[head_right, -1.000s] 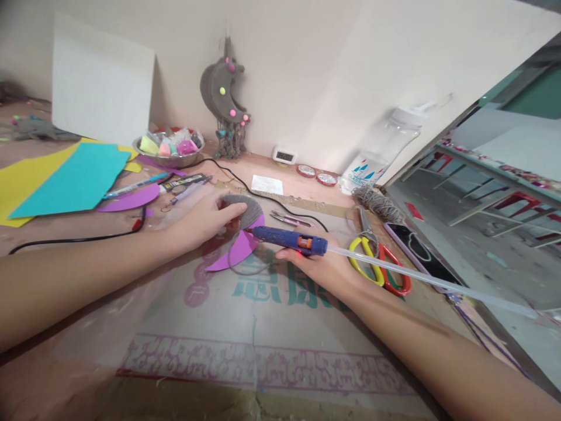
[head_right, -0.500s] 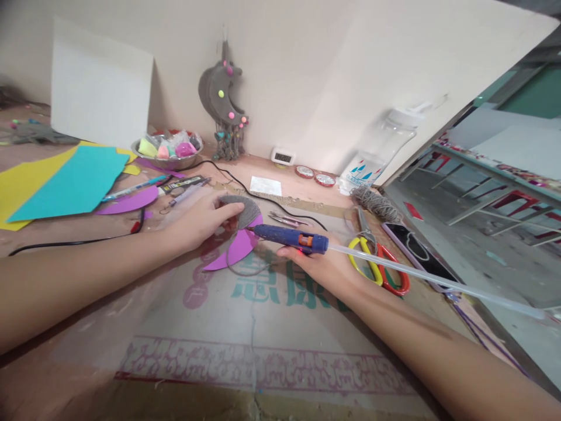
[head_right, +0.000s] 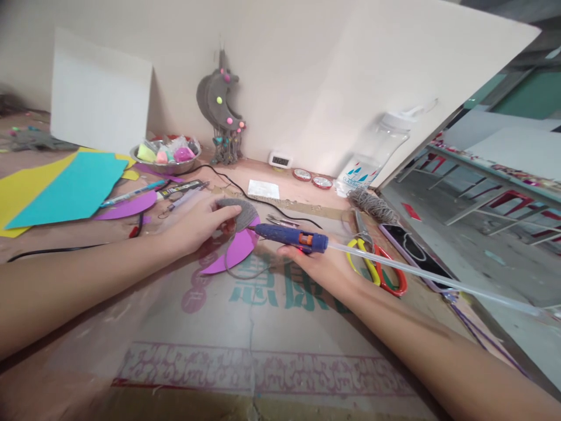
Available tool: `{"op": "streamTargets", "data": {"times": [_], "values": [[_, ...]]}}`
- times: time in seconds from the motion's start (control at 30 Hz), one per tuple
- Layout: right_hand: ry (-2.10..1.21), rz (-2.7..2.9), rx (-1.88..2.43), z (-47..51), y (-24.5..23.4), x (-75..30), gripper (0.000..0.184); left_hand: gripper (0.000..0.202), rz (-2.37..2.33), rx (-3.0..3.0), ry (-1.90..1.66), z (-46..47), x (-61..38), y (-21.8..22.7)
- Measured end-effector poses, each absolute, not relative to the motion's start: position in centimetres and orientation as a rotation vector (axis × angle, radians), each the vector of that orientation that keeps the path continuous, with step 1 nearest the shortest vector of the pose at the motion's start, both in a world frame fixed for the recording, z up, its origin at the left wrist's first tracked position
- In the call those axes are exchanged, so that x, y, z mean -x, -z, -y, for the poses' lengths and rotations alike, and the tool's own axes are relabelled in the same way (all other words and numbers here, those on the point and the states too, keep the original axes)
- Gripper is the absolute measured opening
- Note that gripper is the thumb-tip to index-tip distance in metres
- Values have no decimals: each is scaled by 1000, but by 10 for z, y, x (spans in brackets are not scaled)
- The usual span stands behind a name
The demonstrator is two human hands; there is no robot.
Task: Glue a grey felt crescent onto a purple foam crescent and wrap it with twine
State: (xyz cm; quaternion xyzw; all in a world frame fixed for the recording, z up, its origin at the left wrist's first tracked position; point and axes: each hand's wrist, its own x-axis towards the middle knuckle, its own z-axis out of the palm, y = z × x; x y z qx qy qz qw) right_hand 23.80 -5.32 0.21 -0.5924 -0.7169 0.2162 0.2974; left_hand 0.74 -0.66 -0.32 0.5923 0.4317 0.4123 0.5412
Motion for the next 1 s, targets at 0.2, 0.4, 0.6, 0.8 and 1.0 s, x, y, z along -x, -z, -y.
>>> {"op": "streamTargets", "data": {"times": [0.2, 0.4, 0.6, 0.8, 1.0], "values": [[-558, 1906, 1571, 53, -3, -238, 20, 18, -1032, -1357, -981, 7, -9, 0], [-506, 1893, 1590, 53, -2, -241, 23, 19, -1038, -1346, -975, 6, -9, 1], [-509, 1861, 1612, 54, -11, -235, 22, 19, -1051, -1387, -973, 6, -8, 0], [-478, 1861, 1559, 54, -15, -232, 20, 20, -1073, -1384, -975, 8, -9, -1], [-483, 1844, 1550, 52, -13, -235, 20, 19, -1078, -1396, -978, 9, -9, -4]]}}
